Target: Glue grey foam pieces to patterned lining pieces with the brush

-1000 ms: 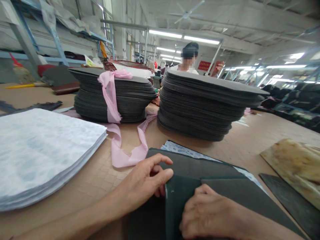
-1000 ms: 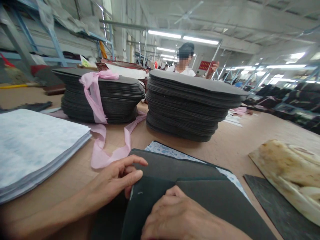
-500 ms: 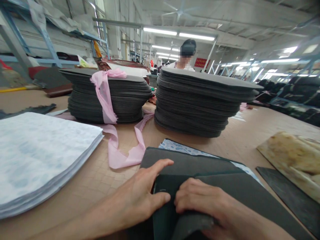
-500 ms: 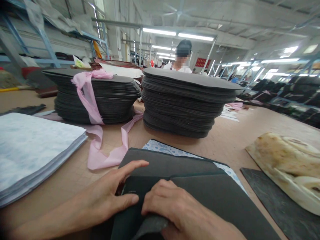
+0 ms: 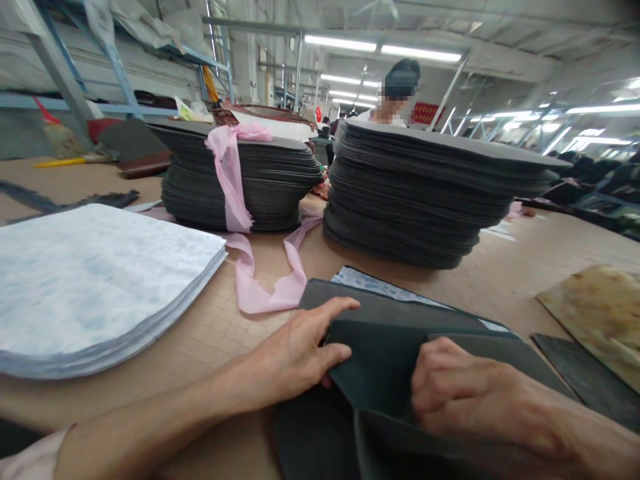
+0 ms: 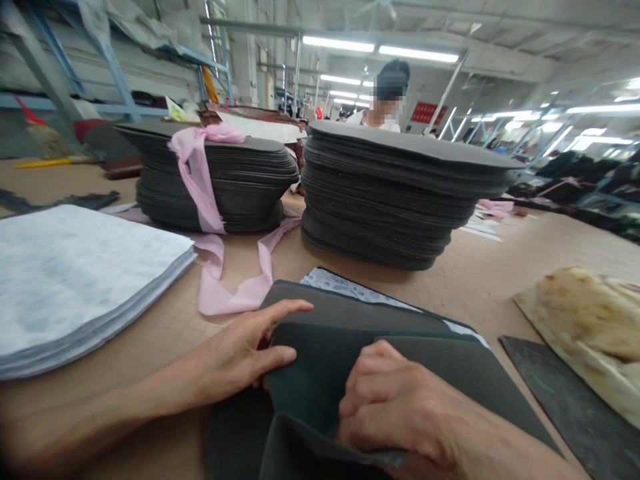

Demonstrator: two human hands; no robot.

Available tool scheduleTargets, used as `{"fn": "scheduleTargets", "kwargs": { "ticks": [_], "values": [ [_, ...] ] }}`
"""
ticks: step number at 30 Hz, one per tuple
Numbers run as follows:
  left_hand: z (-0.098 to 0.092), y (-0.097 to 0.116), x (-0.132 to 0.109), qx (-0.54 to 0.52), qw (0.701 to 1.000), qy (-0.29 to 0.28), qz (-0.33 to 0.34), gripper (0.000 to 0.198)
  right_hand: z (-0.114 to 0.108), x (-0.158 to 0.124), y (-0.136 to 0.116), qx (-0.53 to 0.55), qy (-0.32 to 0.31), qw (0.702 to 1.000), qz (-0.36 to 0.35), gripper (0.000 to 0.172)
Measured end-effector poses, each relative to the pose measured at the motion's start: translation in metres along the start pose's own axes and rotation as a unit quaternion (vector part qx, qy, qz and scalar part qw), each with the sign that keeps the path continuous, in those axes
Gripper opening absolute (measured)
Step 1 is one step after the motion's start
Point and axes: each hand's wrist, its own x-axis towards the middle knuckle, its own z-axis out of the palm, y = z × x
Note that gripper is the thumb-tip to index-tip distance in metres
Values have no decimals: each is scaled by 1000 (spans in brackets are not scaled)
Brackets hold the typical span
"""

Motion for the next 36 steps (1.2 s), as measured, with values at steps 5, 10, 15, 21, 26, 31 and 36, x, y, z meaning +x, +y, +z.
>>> {"fn": "scheduleTargets", "kwargs": {
  "ticks": [5,10,15,21,26,31,36],
  "values": [
    [-1,2,2,32,999,25,25,48,-8,-19,5,36,-29,999,28,26],
    [-3,6,5,27,1000,11,-2,49,-17,-27,-6,56,8,998,27,33],
    [-4,10,5,24,1000,-2,-19,48,-22,-33,-2,47,8,999,-10,34],
    [-3,5,5,26,1000,-4,-15,47,-28,-46,-7,50,1,999,-8,39],
    [-3,2,5,29,1000,1,-8,47,-22,-49,-17,53,70,993,73,43],
    [-6,6,6,-6,1000,-6,0,48,-15,-29,-7,15,206,966,156,31],
    [-7,4,9,-77,996,-24,25,54,-2,-14,-17,-95,415,891,157,44]
  ]
}}
